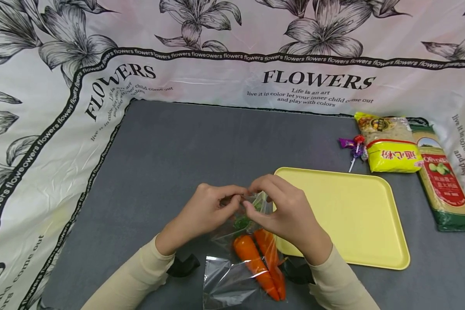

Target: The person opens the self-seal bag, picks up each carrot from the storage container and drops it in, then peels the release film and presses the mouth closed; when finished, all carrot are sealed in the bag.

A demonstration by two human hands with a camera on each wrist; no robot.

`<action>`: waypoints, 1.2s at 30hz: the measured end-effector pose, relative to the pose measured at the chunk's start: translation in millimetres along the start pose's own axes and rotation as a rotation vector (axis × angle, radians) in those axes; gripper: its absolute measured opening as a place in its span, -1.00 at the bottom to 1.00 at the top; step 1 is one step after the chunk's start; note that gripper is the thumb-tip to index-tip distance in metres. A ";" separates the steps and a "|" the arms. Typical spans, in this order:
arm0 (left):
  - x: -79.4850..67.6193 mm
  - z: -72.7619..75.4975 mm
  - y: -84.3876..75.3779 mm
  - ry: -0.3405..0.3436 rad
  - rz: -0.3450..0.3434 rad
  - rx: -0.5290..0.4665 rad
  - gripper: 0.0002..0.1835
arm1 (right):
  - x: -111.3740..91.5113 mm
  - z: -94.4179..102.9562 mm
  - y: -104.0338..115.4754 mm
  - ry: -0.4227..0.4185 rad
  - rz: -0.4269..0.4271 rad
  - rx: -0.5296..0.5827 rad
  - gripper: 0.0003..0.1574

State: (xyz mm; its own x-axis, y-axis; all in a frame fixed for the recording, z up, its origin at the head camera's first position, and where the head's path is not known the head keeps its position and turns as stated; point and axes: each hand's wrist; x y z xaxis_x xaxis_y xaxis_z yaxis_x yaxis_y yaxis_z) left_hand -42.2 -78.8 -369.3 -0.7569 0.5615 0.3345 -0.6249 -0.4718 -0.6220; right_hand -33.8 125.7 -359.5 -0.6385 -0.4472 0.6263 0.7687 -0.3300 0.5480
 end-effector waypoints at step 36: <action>-8.6 19.3 8.4 0.071 0.336 -0.622 -0.75 | -43.8 53.0 -33.7 -0.412 -0.560 0.166 -0.94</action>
State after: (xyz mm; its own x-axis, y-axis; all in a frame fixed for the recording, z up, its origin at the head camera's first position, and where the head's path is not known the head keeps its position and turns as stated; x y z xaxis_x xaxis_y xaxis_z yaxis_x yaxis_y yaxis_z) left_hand -44.6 -100.7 -363.7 -0.8622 0.5062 0.0201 -0.1189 -0.1636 -0.9793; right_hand -33.8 200.4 -376.0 -0.9234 0.1137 0.3666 0.3259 -0.2723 0.9054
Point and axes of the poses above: each hand's wrist, its own x-axis towards the middle knuckle, its own z-axis out of the back of the hand, y = z × x, and after that the axes turned 9 degrees about x, right-handed
